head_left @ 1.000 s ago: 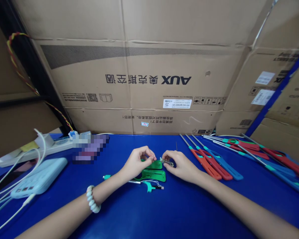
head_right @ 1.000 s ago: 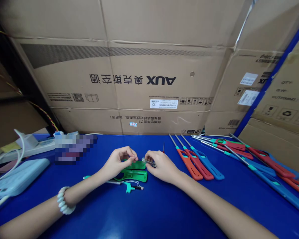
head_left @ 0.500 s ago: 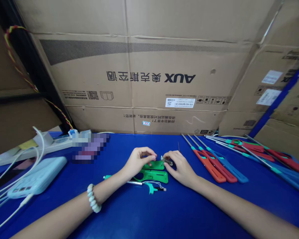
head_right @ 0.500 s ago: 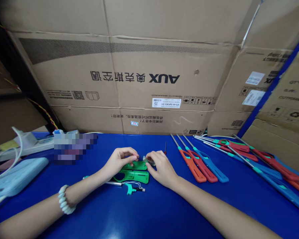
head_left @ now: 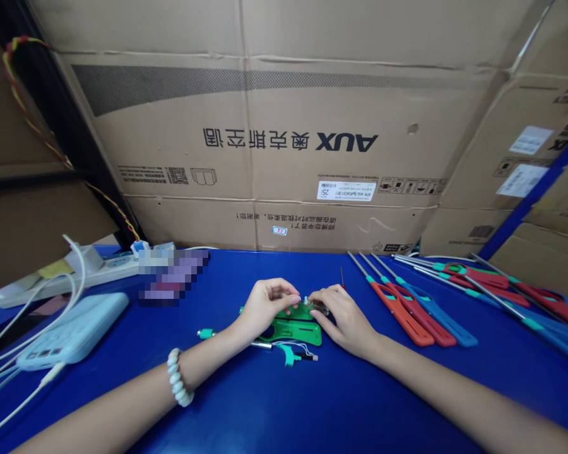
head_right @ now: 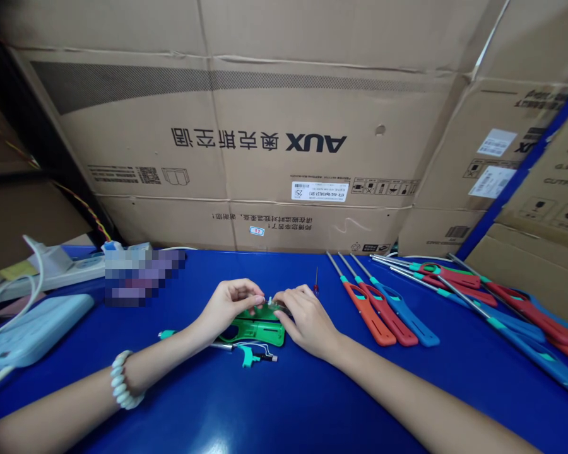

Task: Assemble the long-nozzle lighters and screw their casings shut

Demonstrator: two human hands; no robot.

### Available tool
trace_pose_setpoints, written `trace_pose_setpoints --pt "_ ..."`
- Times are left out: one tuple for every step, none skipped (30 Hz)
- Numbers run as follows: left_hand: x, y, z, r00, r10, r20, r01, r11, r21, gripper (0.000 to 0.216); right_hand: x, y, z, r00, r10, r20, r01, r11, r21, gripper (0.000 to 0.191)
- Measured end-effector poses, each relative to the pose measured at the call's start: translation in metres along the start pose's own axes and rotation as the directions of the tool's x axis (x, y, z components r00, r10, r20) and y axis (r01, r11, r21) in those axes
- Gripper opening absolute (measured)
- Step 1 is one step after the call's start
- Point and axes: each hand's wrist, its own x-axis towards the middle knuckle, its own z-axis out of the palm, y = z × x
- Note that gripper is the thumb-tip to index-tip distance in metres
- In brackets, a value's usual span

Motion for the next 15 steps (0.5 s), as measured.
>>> trace_pose_setpoints --pt "-0.0001 0.0002 0.0000 1.000 0.002 -0.003 -0.002 1.000 0.001 0.032 0.0004 -0.0003 -0.0004 1.000 -0.003 -0.003 0.003 1.000 0.000 0.009" --pt "-0.0001 0.0005 0.0000 1.000 0.004 -0.005 -0.004 1.000 0.003 0.032 0.0007 -0.0004 -0.0007 1.000 -0.005 -0.003 0.005 1.000 0.001 0.009" --pt "-0.0002 0.0008 0.0000 1.000 0.006 -0.004 -0.006 1.000 0.006 0.031 0.0008 -0.0005 -0.0010 1.000 -0.007 -0.002 0.007 1.000 0.001 0.009" --pt "-0.0002 0.0010 0.0000 1.000 0.008 -0.002 -0.008 1.000 0.011 0.031 0.0008 -0.0005 -0.0010 1.000 -0.007 0.001 0.007 1.000 0.002 0.009" --pt "-0.0003 0.0012 0.0002 1.000 0.009 0.002 -0.009 1.000 0.017 0.030 0.0007 -0.0004 -0.0010 1.000 -0.007 0.005 0.007 1.000 0.004 0.009" --pt "-0.0004 0.0013 0.0004 1.000 0.010 0.005 -0.010 1.000 0.024 0.029 0.0005 -0.0003 -0.0008 1.000 -0.008 0.008 0.008 1.000 0.005 0.009" --pt "-0.0005 0.0014 0.0006 1.000 0.010 0.007 -0.011 0.999 0.032 0.029 0.0003 -0.0002 -0.0006 1.000 -0.010 0.011 0.010 1.000 0.005 0.009" --pt "-0.0006 0.0014 0.0008 1.000 0.012 0.009 -0.012 0.999 0.042 0.028 0.0001 -0.0002 -0.0004 1.000 -0.013 0.014 0.013 1.000 0.005 0.009" --pt "-0.0007 0.0015 0.0011 1.000 0.014 0.009 -0.014 0.999 0.052 0.028 -0.0001 -0.0001 -0.0002 1.000 -0.016 0.018 0.015 1.000 0.005 0.010" --pt "-0.0009 0.0016 0.0013 1.000 0.017 0.010 -0.017 0.998 0.063 0.027 -0.0001 -0.0001 0.0000 1.000 -0.017 0.025 0.017 1.000 0.004 0.010" --pt "-0.0010 0.0018 0.0015 1.000 0.020 0.011 -0.021 0.997 0.074 0.027 -0.0001 -0.0002 0.0000 0.999 -0.016 0.030 0.016 1.000 0.002 0.010" --pt "-0.0012 0.0020 0.0017 1.000 0.025 0.012 -0.026 0.996 0.086 0.026 0.0000 -0.0002 0.0000 0.999 -0.014 0.035 0.014 1.000 0.000 0.010" --pt "-0.0013 0.0023 0.0018 0.999 0.030 0.014 -0.031 0.995 0.097 0.026 0.0001 -0.0002 0.0000 0.999 -0.011 0.037 0.011 1.000 -0.002 0.009" --pt "-0.0014 0.0026 0.0019 0.999 0.037 0.016 -0.038 0.993 0.109 0.025 0.0003 -0.0001 -0.0001 0.999 -0.007 0.039 0.007 1.000 -0.005 0.009" --pt "-0.0016 0.0029 0.0020 0.999 0.044 0.017 -0.046 0.992 0.121 0.024 0.0005 0.0000 -0.0002 0.999 -0.004 0.040 0.004 1.000 -0.007 0.009"
